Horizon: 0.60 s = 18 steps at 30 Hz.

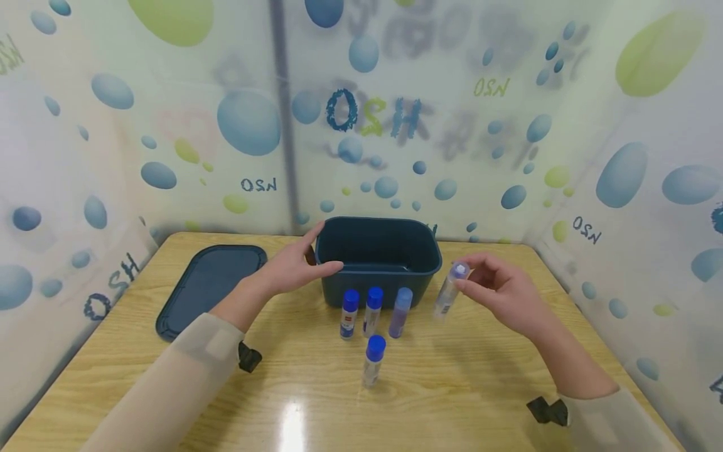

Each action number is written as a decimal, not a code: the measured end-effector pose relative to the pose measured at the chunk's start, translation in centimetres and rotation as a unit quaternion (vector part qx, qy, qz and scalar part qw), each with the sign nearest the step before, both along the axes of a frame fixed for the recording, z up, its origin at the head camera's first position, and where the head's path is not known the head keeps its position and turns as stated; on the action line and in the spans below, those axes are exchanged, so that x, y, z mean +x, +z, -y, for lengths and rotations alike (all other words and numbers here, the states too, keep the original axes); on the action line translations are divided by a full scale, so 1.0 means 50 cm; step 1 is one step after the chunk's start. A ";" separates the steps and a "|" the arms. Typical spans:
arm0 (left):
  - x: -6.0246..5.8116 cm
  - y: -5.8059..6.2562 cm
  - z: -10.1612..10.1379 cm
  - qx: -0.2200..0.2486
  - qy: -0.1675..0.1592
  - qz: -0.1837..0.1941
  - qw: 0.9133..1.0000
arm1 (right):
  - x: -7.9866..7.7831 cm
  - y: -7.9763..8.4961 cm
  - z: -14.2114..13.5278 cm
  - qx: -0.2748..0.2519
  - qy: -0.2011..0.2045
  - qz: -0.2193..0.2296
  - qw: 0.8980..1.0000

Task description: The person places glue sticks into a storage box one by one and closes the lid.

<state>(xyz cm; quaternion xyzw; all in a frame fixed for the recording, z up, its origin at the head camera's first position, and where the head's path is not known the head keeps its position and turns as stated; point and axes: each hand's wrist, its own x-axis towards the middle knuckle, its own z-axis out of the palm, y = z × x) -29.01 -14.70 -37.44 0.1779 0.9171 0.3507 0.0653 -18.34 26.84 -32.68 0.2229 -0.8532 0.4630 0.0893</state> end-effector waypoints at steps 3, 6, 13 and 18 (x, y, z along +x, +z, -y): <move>-0.001 -0.001 0.001 0.003 -0.001 0.002 1.000 | -0.003 0.011 0.002 -0.003 -0.009 -0.014 1.000; -0.003 -0.002 0.002 0.006 -0.003 0.004 1.000 | -0.008 0.022 0.004 -0.007 -0.014 -0.029 0.999; -0.004 -0.003 0.002 0.006 -0.003 0.005 1.000 | -0.034 0.049 0.014 -0.039 -0.021 -0.042 0.998; -0.004 -0.005 0.003 0.008 -0.001 0.006 1.000 | -0.057 0.066 0.024 -0.038 -0.044 -0.039 0.998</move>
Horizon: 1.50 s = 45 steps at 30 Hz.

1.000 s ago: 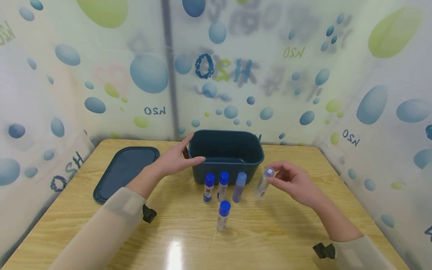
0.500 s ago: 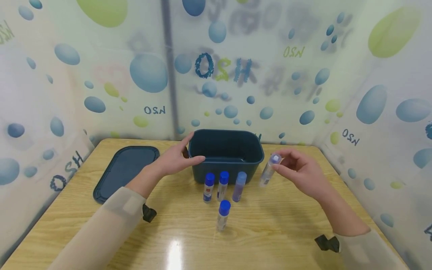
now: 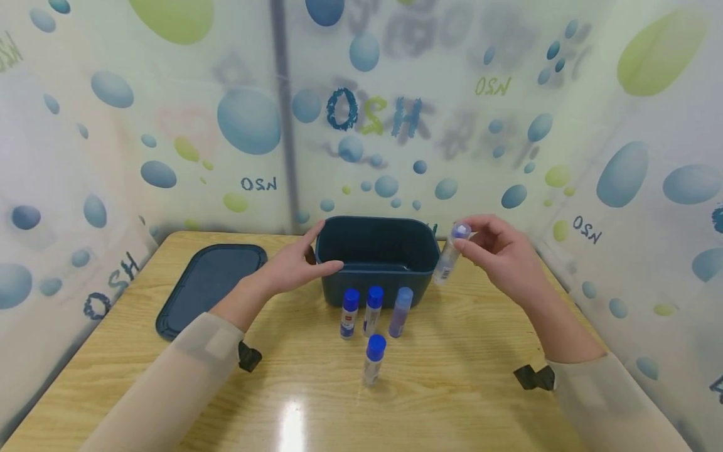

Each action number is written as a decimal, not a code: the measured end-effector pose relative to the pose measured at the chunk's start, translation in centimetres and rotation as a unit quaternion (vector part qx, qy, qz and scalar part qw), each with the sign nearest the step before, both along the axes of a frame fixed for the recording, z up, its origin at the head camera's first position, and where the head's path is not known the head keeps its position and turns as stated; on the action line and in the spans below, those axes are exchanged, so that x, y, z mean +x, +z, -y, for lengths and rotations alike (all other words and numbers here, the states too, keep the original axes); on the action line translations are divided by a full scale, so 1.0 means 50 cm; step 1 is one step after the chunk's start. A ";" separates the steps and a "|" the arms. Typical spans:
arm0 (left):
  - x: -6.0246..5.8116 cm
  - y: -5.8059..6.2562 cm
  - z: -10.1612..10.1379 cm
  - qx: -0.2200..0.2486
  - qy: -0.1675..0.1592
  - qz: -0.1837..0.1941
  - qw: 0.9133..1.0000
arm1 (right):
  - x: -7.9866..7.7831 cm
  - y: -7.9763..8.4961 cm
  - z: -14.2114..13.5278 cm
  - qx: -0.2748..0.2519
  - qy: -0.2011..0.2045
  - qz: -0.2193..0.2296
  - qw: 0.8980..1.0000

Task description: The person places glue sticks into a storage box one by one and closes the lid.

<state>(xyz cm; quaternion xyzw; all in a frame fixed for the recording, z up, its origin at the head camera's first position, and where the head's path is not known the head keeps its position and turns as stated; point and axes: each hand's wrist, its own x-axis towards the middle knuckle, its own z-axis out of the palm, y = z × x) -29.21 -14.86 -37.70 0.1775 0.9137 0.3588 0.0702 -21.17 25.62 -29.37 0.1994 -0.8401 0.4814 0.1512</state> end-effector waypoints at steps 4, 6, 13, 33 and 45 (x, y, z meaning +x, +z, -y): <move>0.000 -0.002 0.001 0.002 0.000 0.000 1.000 | -0.019 0.013 0.013 0.005 -0.016 0.018 1.000; 0.000 -0.002 0.002 0.003 -0.001 0.000 1.000 | -0.031 0.016 0.020 0.000 -0.015 0.019 1.000; 0.002 -0.001 -0.001 0.007 -0.003 -0.002 1.000 | -0.073 0.011 0.046 -0.016 -0.001 0.017 1.000; 0.003 -0.003 -0.002 0.020 -0.008 0.006 1.000 | -0.188 -0.047 0.126 -0.013 0.021 0.081 0.996; 0.002 -0.001 -0.001 0.027 -0.012 0.009 1.000 | -0.241 -0.073 0.173 0.027 0.055 0.111 0.992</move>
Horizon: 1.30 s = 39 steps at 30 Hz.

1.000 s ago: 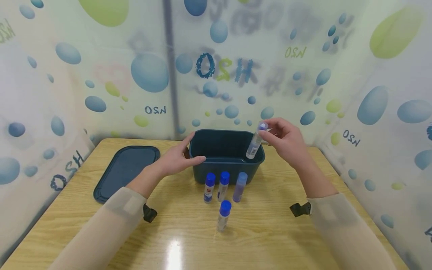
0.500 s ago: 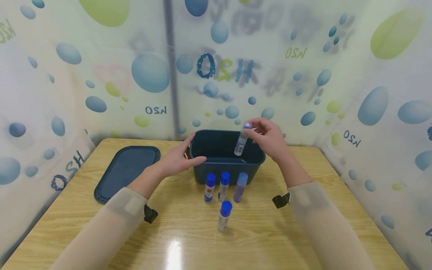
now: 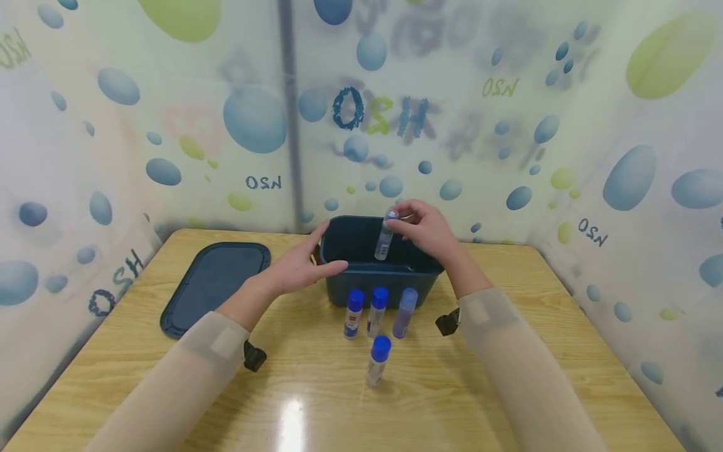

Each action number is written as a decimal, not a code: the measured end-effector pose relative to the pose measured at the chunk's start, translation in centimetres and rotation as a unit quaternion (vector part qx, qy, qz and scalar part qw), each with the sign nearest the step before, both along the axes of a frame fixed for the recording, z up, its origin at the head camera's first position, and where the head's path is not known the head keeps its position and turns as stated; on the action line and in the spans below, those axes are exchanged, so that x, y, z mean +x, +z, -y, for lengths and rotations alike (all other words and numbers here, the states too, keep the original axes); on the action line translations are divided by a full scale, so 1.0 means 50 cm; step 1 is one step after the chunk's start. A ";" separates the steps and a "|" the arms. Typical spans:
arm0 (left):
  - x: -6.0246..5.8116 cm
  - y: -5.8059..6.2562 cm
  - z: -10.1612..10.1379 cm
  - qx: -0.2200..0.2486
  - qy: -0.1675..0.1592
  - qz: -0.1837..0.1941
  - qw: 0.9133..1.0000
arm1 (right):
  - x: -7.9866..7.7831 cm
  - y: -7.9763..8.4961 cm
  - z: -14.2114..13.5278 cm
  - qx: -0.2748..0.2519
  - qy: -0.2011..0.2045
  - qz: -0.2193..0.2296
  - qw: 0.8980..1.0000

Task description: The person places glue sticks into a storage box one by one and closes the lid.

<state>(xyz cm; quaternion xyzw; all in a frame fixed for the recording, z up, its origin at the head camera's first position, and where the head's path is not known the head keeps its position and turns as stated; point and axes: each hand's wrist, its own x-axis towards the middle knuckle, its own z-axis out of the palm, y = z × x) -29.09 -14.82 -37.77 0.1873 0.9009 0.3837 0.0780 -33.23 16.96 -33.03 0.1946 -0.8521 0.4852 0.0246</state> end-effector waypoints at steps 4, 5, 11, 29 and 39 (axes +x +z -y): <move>-0.001 -0.001 0.000 0.000 0.002 0.003 1.000 | -0.014 -0.003 0.016 0.015 0.011 0.010 1.000; -0.001 -0.001 0.000 -0.001 0.002 0.004 1.000 | -0.017 -0.003 0.020 0.019 0.012 0.013 1.000; 0.000 -0.001 0.001 -0.001 0.003 0.011 1.000 | -0.032 0.001 0.041 0.037 0.022 0.024 0.999; -0.001 -0.003 -0.006 0.000 -0.001 0.012 1.000 | -0.055 -0.027 0.057 0.050 0.075 0.056 0.994; -0.002 -0.003 -0.004 -0.003 0.001 0.014 1.000 | -0.049 -0.037 0.063 0.064 0.094 0.082 0.990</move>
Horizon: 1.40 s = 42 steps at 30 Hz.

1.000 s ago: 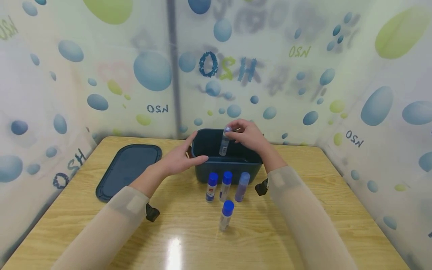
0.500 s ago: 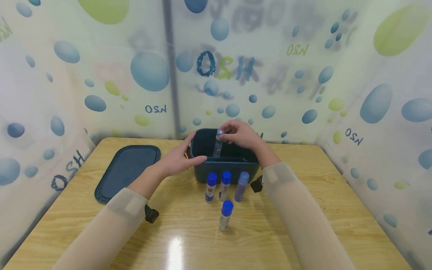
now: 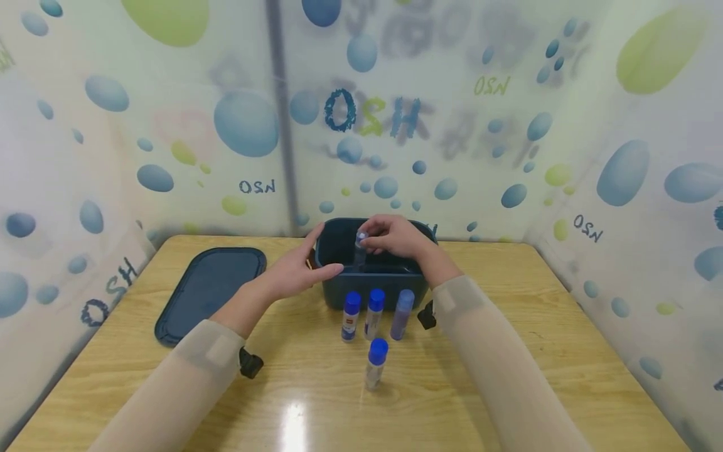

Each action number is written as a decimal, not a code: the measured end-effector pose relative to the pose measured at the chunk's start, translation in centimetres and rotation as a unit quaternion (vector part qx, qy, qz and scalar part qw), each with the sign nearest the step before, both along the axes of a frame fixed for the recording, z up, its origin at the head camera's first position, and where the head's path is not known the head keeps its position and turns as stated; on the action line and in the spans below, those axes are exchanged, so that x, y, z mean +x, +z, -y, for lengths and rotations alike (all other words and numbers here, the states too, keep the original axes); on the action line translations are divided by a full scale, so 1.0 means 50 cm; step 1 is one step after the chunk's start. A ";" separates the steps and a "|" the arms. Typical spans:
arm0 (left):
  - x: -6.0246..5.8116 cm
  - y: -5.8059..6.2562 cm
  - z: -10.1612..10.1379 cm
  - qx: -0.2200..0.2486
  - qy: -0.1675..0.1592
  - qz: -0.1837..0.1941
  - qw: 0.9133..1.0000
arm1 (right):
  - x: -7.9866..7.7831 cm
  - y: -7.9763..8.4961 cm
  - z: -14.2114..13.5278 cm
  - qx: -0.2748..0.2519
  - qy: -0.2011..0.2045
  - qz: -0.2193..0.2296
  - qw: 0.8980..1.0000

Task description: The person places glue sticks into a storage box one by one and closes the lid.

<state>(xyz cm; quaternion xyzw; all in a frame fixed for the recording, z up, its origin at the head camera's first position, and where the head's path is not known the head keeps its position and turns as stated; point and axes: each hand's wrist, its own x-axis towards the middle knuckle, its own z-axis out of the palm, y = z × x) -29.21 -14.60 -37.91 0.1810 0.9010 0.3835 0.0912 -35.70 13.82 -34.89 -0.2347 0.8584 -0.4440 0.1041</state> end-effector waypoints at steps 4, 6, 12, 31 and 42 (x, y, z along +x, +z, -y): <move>0.000 -0.002 0.003 -0.002 0.001 -0.004 1.000 | -0.001 -0.003 0.004 0.008 0.001 -0.005 1.000; 0.000 -0.002 0.003 -0.001 0.001 -0.004 1.000 | -0.002 -0.004 0.007 0.009 0.001 -0.010 1.000; -0.001 -0.005 0.006 0.000 0.001 -0.005 1.000 | -0.007 -0.009 0.014 0.019 0.009 -0.026 0.999; -0.001 -0.011 0.003 0.005 -0.003 -0.008 1.000 | -0.009 -0.012 0.022 0.063 0.013 -0.026 0.998; -0.002 -0.008 0.001 0.005 -0.003 -0.010 1.000 | -0.008 -0.009 0.017 0.068 0.008 -0.025 0.997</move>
